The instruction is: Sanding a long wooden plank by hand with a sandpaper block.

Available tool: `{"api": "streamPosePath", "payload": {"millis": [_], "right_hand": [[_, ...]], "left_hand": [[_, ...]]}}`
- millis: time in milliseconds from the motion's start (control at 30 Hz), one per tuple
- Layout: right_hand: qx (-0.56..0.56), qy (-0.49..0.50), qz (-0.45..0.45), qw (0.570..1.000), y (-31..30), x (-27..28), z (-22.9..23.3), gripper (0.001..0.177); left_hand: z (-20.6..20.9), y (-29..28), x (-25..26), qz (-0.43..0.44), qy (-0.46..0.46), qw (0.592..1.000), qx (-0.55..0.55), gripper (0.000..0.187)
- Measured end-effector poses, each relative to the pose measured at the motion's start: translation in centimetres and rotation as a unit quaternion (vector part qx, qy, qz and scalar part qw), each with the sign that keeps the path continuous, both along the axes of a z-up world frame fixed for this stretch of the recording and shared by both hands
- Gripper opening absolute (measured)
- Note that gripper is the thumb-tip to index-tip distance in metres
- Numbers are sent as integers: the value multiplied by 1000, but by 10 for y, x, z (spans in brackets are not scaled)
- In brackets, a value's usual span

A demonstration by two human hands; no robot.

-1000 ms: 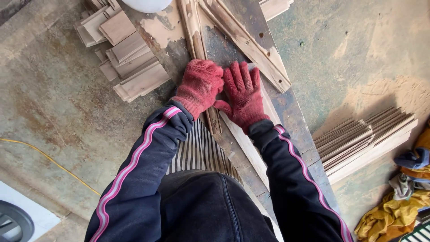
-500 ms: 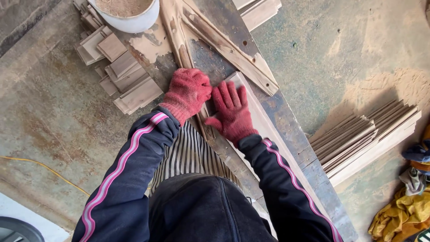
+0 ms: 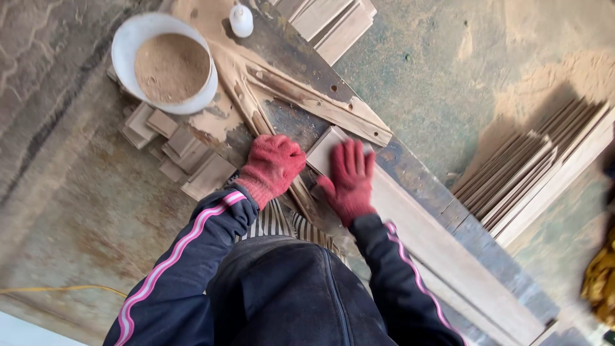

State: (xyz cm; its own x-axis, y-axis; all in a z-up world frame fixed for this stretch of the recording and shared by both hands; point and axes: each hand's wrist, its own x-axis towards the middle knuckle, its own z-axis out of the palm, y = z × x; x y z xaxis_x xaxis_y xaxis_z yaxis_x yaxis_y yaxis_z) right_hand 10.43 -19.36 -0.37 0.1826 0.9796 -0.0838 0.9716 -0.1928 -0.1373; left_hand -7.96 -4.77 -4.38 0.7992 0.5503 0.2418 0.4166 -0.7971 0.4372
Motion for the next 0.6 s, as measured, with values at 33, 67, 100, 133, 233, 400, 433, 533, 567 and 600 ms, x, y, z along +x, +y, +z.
{"api": "streamPosePath", "payload": {"millis": [33,67,100,133,233,400,433,533,567,600], "right_hand": [[38,3,15,999,29,-8,-6,97],[76,5,31,997,59,-15,-13,97],[75,1,17,997,60,-16,-13,97],[69,1,15,998,61,-18,-13,93],[37,-4,-39,999,24,-27,-7,89],[-41,-32,-158,986,-41,-47,-15,81],[-22,-21,-161,986,-26,-53,-20,87],[23,-8,-161,987,45,-53,-29,89],[47,-3,-153,987,68,-55,-32,85],[43,1,-166,985,66,-62,-32,85]], "left_hand": [[-1,4,-2,-25,24,999,-3,11],[-3,8,-4,-50,48,998,-4,7],[1,12,-5,-64,45,997,-4,7],[5,17,-6,-82,29,996,-8,8],[1,27,-5,-111,-33,993,-3,11],[7,33,-5,-124,-82,989,11,14],[10,35,-6,-129,-76,989,6,15],[28,43,-2,-148,-63,987,-4,12],[36,43,-5,-156,-53,986,-9,12],[33,37,-9,-169,-48,984,-13,12]]}}
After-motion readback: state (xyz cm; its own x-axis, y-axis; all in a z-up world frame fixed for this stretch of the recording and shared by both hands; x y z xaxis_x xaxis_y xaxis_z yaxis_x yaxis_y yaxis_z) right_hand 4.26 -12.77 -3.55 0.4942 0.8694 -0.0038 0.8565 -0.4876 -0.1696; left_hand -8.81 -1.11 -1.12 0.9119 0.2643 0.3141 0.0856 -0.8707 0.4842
